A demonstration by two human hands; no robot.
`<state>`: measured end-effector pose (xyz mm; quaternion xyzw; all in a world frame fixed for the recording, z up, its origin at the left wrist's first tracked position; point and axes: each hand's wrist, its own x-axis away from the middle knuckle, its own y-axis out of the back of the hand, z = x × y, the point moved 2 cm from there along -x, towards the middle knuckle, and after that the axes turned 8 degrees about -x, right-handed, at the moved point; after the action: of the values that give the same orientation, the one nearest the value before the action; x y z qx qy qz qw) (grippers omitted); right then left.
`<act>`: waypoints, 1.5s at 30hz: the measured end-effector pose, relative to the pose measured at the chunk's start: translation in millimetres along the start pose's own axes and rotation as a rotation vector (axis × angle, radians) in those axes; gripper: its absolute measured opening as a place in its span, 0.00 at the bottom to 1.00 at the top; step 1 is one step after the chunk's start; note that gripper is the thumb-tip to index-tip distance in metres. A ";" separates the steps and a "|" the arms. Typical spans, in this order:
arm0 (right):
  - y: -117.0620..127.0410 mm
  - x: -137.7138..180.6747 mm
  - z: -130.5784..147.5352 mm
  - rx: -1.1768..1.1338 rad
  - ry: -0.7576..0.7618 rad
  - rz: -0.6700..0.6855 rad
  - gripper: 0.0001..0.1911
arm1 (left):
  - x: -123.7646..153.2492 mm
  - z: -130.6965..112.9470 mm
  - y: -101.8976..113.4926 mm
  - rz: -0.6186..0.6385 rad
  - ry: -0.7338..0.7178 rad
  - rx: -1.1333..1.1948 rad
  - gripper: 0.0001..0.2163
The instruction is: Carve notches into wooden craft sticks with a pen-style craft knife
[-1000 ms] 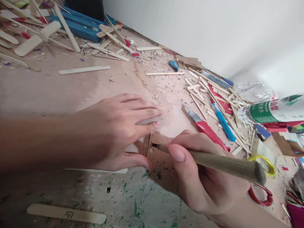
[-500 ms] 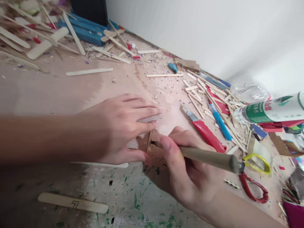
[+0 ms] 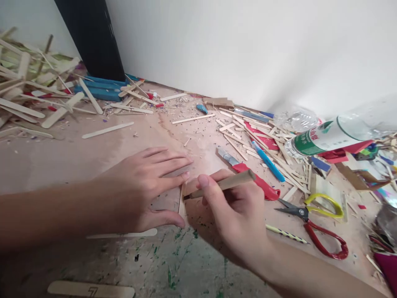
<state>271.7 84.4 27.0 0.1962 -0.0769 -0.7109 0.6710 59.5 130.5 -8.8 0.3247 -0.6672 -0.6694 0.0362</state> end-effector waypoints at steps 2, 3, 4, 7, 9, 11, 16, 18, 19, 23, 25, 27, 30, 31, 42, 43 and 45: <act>1.1 1.7 -3.6 -0.079 -0.084 0.001 0.25 | -0.7 -0.2 0.0 0.011 0.010 0.000 0.35; 1.9 2.2 -5.0 -0.123 -0.129 0.019 0.27 | -0.9 -0.3 -0.1 0.018 0.015 -0.001 0.35; 3.1 2.1 -6.2 -0.163 -0.178 0.048 0.28 | -1.1 -0.3 0.0 0.024 0.017 -0.004 0.35; 10.7 -2.3 -7.1 -0.202 -0.263 0.141 0.26 | -1.1 -0.6 1.0 0.024 0.009 -0.015 0.35; 17.2 -8.1 -4.8 -0.118 -0.237 0.204 0.23 | -1.1 -0.5 1.9 0.023 -0.001 -0.017 0.36; 21.7 -13.2 -0.3 -0.005 -0.190 0.269 0.13 | -1.4 -0.1 2.6 0.021 -0.008 -0.021 0.35; 31.3 -17.0 18.8 0.107 -0.023 0.079 0.12 | -1.4 1.0 2.3 0.011 -0.013 -0.020 0.35; 35.7 -17.3 26.2 0.195 0.034 0.099 0.12 | -0.9 1.3 1.6 0.003 -0.012 -0.027 0.35; 38.1 -18.0 29.2 0.246 0.055 0.144 0.12 | -0.7 1.5 1.4 -0.003 -0.014 -0.031 0.34; 48.0 -22.1 38.2 0.392 0.154 0.290 0.08 | -0.1 2.6 1.2 -0.001 -0.024 -0.035 0.34; 51.7 -22.9 41.1 0.435 0.183 0.278 0.06 | -0.7 3.4 1.0 0.020 -0.025 -0.043 0.34; 54.3 -22.0 42.2 0.460 0.171 0.248 0.08 | -2.0 3.7 0.3 0.040 -0.026 -0.063 0.35; 57.4 -18.3 41.7 0.487 0.138 0.203 0.13 | -4.9 3.1 -1.7 0.073 -0.021 -0.086 0.36; 58.3 -16.7 41.4 0.494 0.134 0.187 0.14 | -5.9 2.7 -2.4 0.085 -0.017 -0.088 0.37; 59.6 -2.2 30.8 0.604 0.166 0.124 0.19 | -11.4 1.6 -0.4 0.163 -0.005 -0.076 0.37; 59.8 -1.3 30.4 0.607 0.157 0.115 0.20 | -11.5 1.9 -0.3 0.162 -0.005 -0.079 0.37; 60.6 0.3 30.3 0.619 0.101 0.090 0.23 | -11.4 2.4 -0.4 0.157 -0.006 -0.081 0.37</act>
<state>316.0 74.1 77.1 0.4227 -0.2646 -0.6128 0.6130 67.5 138.1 -5.0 0.2676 -0.6630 -0.6920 0.0997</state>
